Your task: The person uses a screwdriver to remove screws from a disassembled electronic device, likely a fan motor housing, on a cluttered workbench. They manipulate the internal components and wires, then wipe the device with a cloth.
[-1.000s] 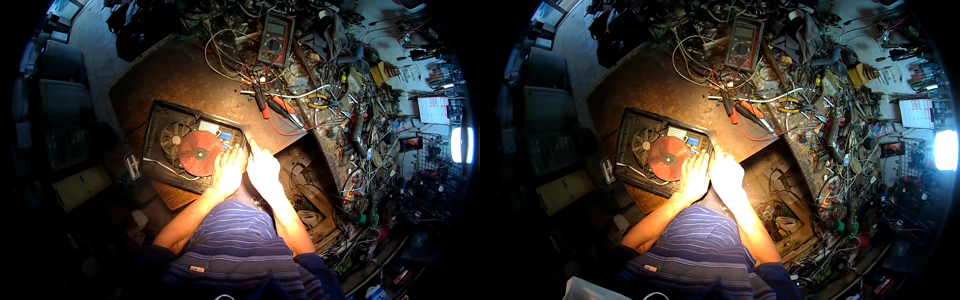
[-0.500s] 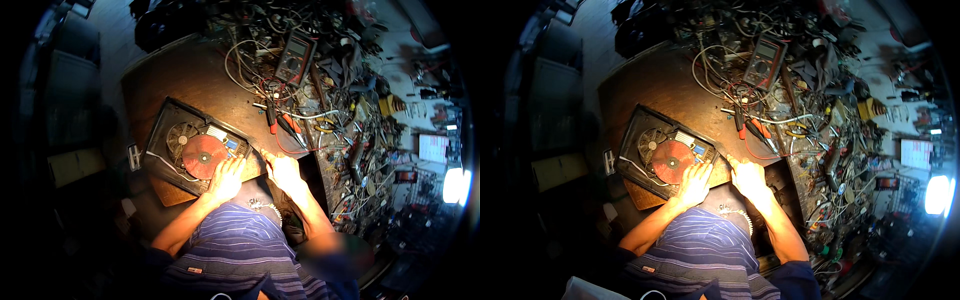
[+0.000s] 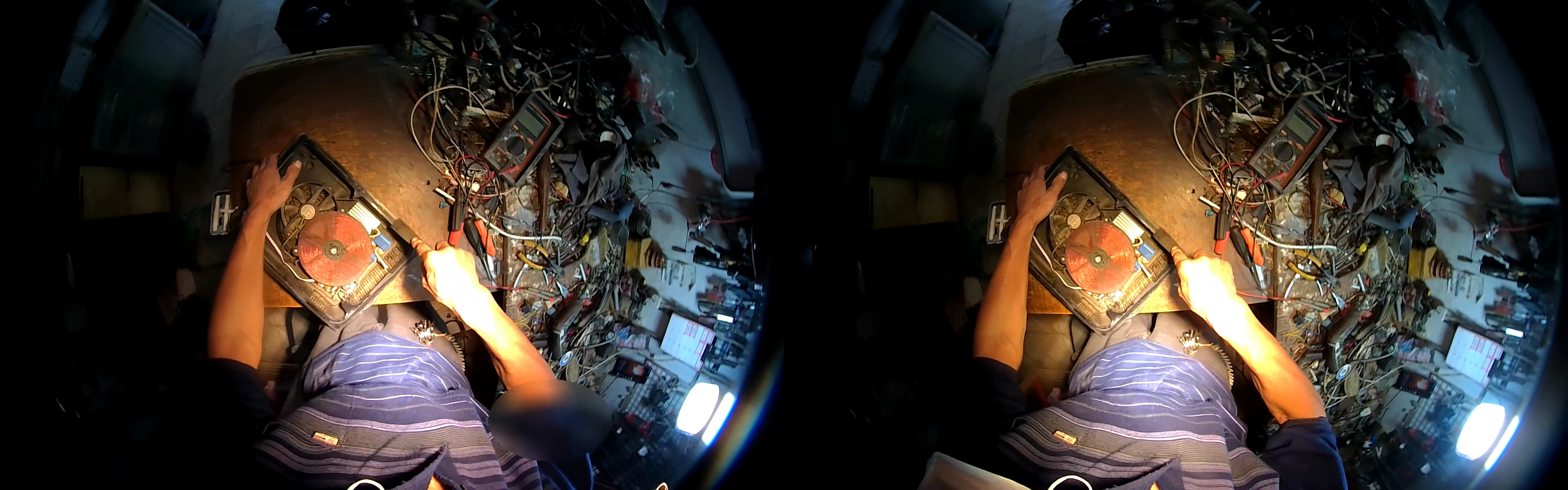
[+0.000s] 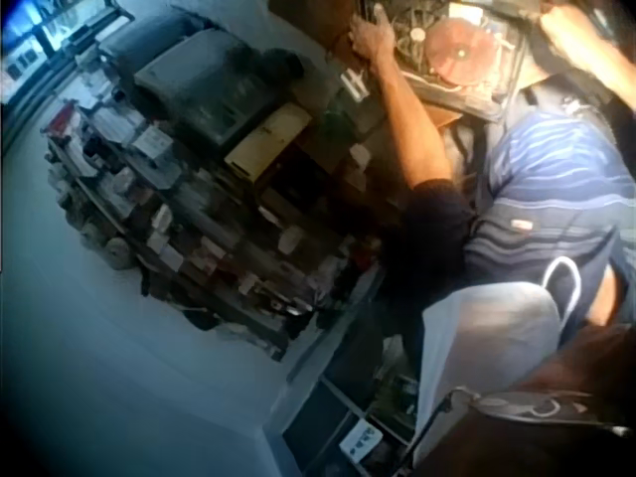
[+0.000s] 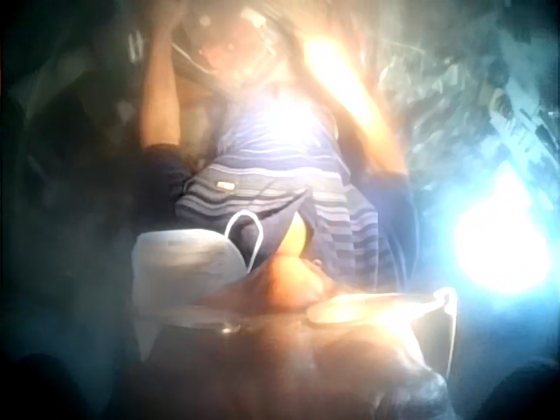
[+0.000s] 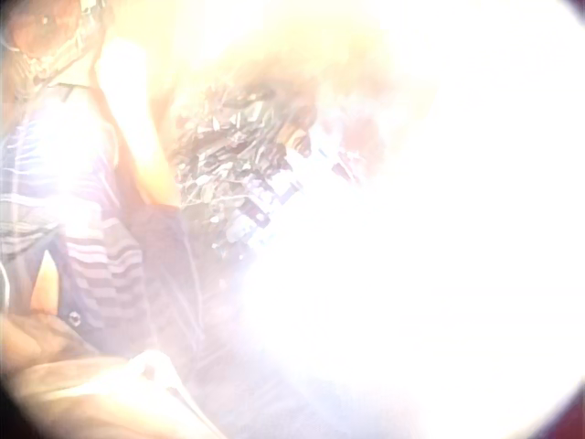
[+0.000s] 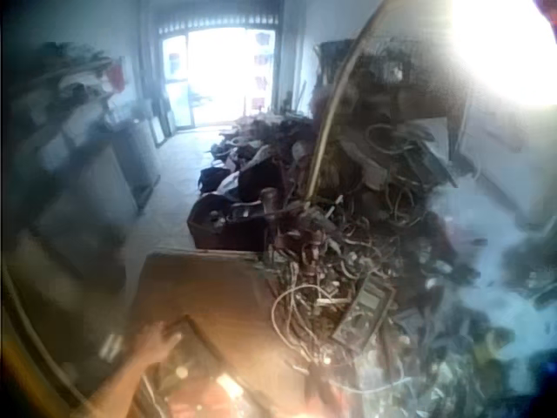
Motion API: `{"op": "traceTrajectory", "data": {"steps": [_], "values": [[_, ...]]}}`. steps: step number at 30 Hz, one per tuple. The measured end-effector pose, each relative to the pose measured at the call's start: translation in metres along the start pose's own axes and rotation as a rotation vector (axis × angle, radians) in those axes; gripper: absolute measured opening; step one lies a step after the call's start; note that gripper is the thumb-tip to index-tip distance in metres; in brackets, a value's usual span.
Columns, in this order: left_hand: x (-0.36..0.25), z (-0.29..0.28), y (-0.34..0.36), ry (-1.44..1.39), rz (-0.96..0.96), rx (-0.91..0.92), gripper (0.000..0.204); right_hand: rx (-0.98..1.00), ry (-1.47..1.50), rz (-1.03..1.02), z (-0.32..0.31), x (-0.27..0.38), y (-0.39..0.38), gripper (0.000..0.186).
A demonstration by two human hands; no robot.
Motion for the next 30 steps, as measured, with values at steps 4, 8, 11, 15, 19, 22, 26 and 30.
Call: {"op": "traceTrajectory", "data": {"steps": [4, 8, 11, 15, 19, 22, 26, 30], "values": [[0.007, 0.008, 0.005, 0.055, 0.016, -0.078, 0.062, 0.011, -0.031, -0.019, -0.016, 0.012, 0.022, 0.047], [0.003, 0.01, 0.002, 0.021, 0.031, -0.097, 0.056, 0.034, -0.048, -0.029, -0.031, 0.024, 0.048, 0.037], [-0.001, 0.006, -0.002, -0.011, 0.036, -0.111, 0.054, 0.168, -0.051, 0.016, -0.048, 0.036, 0.072, 0.022], [0.001, 0.007, -0.004, -0.052, 0.042, -0.117, 0.052, 0.142, -0.053, 0.017, -0.059, 0.052, 0.103, 0.016], [0.001, 0.005, -0.004, -0.102, 0.036, -0.08, 0.053, 0.095, -0.129, -0.036, -0.064, 0.065, 0.134, 0.023], [-0.001, 0.001, -0.007, -0.122, 0.005, -0.04, 0.053, 0.087, -0.091, -0.062, -0.075, 0.081, 0.154, 0.035], [0.001, -0.002, -0.008, -0.151, 0.034, -0.044, 0.052, 0.121, -0.091, -0.053, -0.084, 0.087, 0.18, 0.042], [0.003, -0.001, -0.006, -0.15, 0.054, -0.048, 0.051, 0.211, -0.064, -0.028, -0.108, 0.106, 0.178, 0.016]]}}
Point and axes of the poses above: each hand's wrist, its own y-axis towards the middle knuckle, its own z-axis out of the palm, x = y × z, the point moved 3 cm from there along y, towards the middle knuckle, and after that the axes turned 15 degrees about x, right-handed, at the moved point
